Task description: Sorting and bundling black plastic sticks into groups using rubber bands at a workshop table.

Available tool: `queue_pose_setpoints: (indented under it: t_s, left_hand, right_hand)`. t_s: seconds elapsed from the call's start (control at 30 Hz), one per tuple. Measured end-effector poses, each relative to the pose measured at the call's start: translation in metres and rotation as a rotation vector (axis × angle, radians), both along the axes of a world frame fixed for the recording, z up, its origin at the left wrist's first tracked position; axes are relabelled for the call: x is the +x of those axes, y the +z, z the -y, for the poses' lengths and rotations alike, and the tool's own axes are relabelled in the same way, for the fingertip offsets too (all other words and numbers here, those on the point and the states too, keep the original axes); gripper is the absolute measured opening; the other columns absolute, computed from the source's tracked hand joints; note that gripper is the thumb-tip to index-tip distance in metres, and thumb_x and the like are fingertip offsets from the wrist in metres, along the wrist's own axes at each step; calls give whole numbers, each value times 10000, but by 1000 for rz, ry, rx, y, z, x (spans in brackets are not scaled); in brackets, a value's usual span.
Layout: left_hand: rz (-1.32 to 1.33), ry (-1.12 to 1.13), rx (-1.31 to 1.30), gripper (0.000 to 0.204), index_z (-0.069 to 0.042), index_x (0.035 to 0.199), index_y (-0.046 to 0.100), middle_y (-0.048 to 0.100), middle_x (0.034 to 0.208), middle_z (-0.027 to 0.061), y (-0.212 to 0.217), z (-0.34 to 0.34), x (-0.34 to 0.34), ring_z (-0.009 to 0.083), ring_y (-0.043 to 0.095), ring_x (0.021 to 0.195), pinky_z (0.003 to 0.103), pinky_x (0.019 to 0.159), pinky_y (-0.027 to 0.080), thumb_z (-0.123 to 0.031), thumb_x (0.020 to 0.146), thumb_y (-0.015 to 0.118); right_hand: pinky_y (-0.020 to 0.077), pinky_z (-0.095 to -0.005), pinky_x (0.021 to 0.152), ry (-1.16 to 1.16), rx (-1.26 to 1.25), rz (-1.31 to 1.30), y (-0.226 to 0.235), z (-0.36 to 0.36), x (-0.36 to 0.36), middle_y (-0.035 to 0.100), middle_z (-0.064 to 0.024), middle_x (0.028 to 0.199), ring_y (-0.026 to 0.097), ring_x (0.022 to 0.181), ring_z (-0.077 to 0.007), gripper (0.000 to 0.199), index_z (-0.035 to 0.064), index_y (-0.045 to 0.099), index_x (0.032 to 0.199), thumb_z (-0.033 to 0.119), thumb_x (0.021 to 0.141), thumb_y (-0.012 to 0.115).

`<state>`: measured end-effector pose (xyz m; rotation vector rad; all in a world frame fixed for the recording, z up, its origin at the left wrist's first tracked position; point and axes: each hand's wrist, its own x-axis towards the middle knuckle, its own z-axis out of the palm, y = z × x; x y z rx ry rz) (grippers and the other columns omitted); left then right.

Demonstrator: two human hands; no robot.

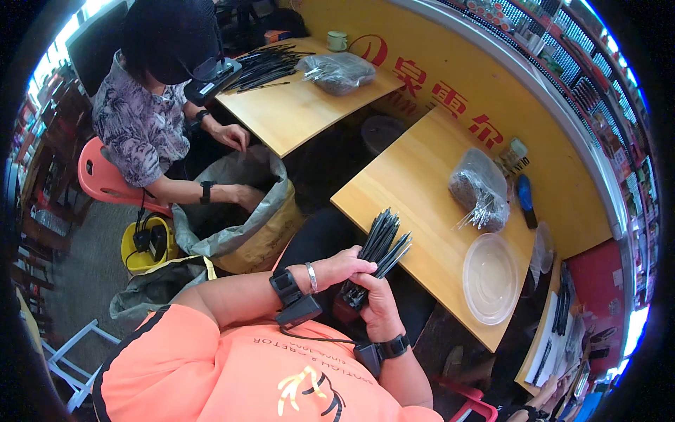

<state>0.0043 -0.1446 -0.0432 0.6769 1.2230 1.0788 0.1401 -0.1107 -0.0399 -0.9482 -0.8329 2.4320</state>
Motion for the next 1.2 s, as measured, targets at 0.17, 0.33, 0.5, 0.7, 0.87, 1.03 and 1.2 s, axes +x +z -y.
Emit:
queue_pose_setpoints:
  t_s: [0.17, 0.33, 0.5, 0.7, 0.87, 1.03, 1.2]
  left_hand:
    - [-33, -25, 20, 442, 35, 1116, 491, 591, 991, 99, -1, -3, -3, 134, 553, 889, 269, 813, 455, -248, 808, 636]
    - [-160, -23, 94, 430, 45, 1111, 498, 598, 1003, 108, -30, -11, -12, 151, 567, 908, 277, 817, 463, -233, 810, 630]
    - [-185, -55, 91, 472, 58, 1117, 496, 599, 1010, 133, -7, -3, -4, 159, 558, 922, 286, 819, 458, -273, 813, 637]
    - [-372, -88, 121, 510, 80, 1085, 507, 619, 991, 209, 3, -10, 1, 260, 605, 924, 333, 818, 471, -319, 791, 628]
    - [-184, -74, 151, 455, 47, 1105, 510, 599, 1000, 117, -2, -15, -1, 164, 563, 911, 295, 817, 468, -277, 809, 628]
    - [-91, -200, 134, 467, 25, 1180, 486, 577, 1070, 93, 2, -18, -18, 147, 533, 985, 281, 885, 434, -268, 839, 610]
    - [-6, -285, 97, 407, -25, 1161, 512, 599, 1029, 59, 17, -23, -22, 115, 553, 933, 256, 819, 453, -294, 862, 570]
  right_hand:
    - [536, -335, 733, -19, 2, -18, -2, -1, -2, 659, -76, 886, 651, 808, -192, 218, 12, 604, 1000, 37, 786, 634]
    - [534, -348, 737, 0, 13, -9, -4, 0, -8, 660, -73, 884, 650, 808, -195, 224, 13, 606, 1000, 40, 780, 636]
    - [544, -363, 749, -94, -76, -53, -13, 5, -1, 661, -86, 880, 653, 806, -222, 213, 19, 607, 978, 47, 768, 626]
    - [548, -368, 752, -139, -87, -106, -13, 3, 4, 663, -98, 884, 658, 800, -238, 239, 11, 595, 1004, 66, 772, 614]
    - [554, -390, 778, -94, -152, -181, -20, -5, 6, 673, -126, 918, 667, 822, -260, 258, 3, 596, 1019, 77, 772, 601]
    - [540, -355, 755, -60, -145, -243, -7, -5, 2, 650, -115, 892, 648, 823, -232, 257, 7, 586, 1024, 35, 773, 635]
    - [542, -362, 769, -46, -87, -282, -5, -6, 4, 660, -127, 908, 656, 826, -238, 225, -12, 602, 1002, 62, 790, 614]
